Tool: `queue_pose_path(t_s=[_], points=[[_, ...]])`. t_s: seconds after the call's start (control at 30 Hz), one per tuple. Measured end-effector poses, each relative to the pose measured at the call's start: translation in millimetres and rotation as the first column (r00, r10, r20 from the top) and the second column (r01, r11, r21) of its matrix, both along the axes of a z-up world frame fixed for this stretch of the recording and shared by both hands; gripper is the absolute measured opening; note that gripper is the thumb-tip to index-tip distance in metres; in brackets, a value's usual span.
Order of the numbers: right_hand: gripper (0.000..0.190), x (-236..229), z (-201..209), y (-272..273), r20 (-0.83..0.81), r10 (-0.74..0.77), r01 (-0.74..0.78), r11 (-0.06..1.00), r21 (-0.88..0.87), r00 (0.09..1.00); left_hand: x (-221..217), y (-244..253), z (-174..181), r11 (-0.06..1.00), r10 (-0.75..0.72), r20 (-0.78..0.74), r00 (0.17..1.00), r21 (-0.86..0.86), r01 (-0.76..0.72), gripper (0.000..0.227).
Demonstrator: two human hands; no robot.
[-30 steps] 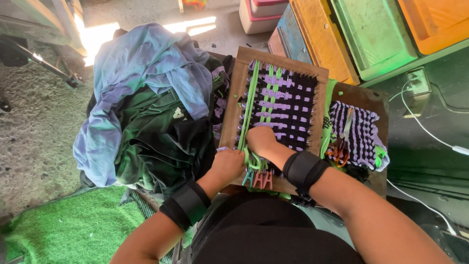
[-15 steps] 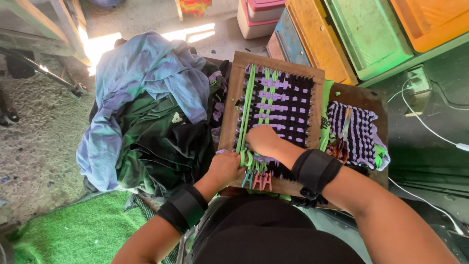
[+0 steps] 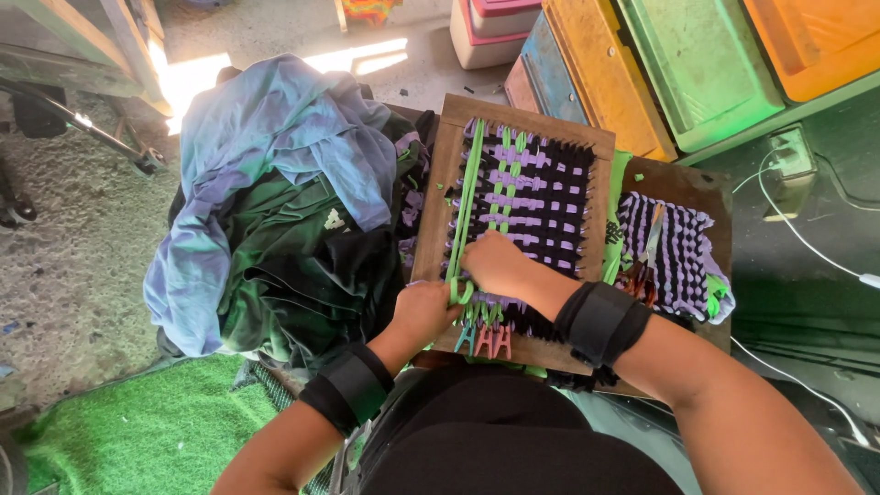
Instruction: The person weaves a small mat on a wooden loom frame by hand, pulling strips of fabric through the loom and securing them with clothespins.
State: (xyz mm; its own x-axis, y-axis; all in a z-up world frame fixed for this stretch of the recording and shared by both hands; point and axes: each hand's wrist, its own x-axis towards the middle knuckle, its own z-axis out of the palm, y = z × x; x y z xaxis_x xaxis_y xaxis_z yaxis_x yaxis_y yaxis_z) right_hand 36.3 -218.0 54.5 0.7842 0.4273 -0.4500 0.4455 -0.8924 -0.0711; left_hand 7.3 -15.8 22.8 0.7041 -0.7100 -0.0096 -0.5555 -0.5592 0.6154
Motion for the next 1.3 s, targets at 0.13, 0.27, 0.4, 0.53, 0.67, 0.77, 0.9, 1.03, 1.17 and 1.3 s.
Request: queue_pose_path(t_s=[0.13,0.27,0.4,0.53,0.67,0.77,0.9,1.03,1.17,1.3], points=[[0.008,11,7,-15,-0.066,-0.069,0.071,0.997,0.032,0.995,-1,1,-10,1.0,-0.017,0.042,0.999,-0.011,0.017,0.037],[0.012,32,15,-49,-0.429,-0.424,0.569,0.766,0.301,0.798,0,1,-20,0.997,-0.036,0.064,0.997,0.069,0.031,0.028],[0.018,55,-12,-82,-0.681,-0.407,0.776,0.125,0.618,0.609,-1,0,-11,1.0,0.007,0.078,0.997,0.01,-0.007,0.04],[0.019,75,7,-87,-0.428,-0.643,0.732,0.323,0.6,0.635,-1,2,-8,0.998,-0.009,0.088,0.996,0.067,0.003,0.046],[0.021,101,10,-90,-0.304,-0.687,0.675,0.366,0.64,0.66,-2,7,-3,0.994,-0.103,0.165,0.981,0.052,0.095,0.046],[0.021,120,-15,-103,-0.224,-0.756,0.69,0.378,0.617,0.615,-5,8,-6,0.993,-0.122,0.224,0.967,0.027,0.119,0.043],[0.021,144,-33,-119,-0.125,-0.839,0.684,0.335,0.648,0.529,-6,8,-9,0.995,-0.099,0.24,0.966,-0.004,0.103,0.043],[0.019,150,-21,-132,-0.186,-0.908,0.738,0.17,0.653,0.375,-4,9,-3,0.99,-0.14,0.262,0.955,0.046,0.132,0.048],[0.017,132,10,-120,-0.26,-0.794,0.592,0.151,0.792,0.549,0,7,0,0.995,-0.105,0.148,0.983,0.011,0.104,0.035],[0.01,89,88,-80,-0.41,-0.589,0.612,0.189,0.768,0.696,6,-1,-1,0.998,-0.039,-0.013,0.999,0.049,0.039,0.025]])
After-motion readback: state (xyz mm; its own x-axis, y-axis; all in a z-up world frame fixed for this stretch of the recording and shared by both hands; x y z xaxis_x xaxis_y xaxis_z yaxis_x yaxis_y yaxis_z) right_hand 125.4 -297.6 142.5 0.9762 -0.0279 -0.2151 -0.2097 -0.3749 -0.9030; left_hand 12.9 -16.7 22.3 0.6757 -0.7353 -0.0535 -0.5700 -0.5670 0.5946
